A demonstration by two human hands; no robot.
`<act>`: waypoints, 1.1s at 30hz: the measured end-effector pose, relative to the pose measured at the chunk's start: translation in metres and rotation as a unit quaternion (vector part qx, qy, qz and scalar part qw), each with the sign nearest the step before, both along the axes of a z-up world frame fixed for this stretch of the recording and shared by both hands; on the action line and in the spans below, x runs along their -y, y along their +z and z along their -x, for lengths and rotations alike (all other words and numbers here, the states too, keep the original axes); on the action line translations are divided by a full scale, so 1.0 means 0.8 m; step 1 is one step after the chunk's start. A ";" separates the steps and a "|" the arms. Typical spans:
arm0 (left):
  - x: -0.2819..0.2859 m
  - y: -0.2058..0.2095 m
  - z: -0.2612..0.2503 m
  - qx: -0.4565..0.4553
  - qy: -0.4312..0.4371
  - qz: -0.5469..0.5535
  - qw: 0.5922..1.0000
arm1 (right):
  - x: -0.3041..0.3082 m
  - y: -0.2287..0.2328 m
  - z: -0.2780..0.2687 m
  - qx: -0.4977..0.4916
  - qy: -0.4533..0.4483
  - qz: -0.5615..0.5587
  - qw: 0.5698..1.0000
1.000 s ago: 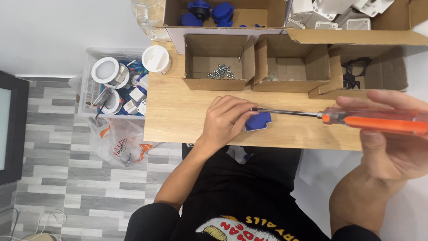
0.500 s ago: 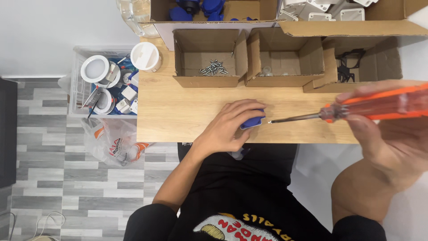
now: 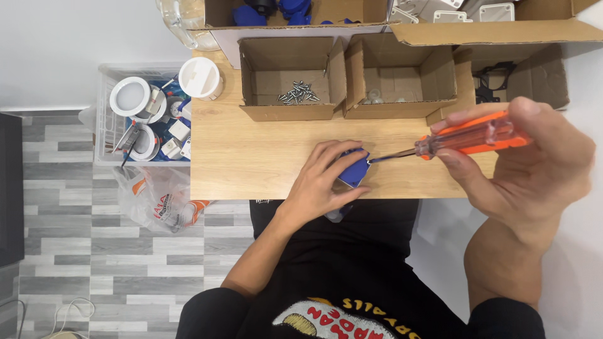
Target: The person assembles a blue electrical socket by using an orange screwdriver to tighten screws into the device. They pick up screws from a cardboard box, insert them into the socket, and tighten them. The person also handles a white plastic component and places the assembled blue socket into a box.
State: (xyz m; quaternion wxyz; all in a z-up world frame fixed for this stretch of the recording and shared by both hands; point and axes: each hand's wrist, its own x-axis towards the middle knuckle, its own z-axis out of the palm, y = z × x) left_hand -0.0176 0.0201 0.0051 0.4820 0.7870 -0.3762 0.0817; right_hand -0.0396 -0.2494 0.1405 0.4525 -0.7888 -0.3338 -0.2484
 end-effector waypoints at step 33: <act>0.021 -0.007 -0.034 -0.023 -0.094 -0.007 0.995 | -0.010 -0.005 -0.025 0.084 -0.153 0.104 0.979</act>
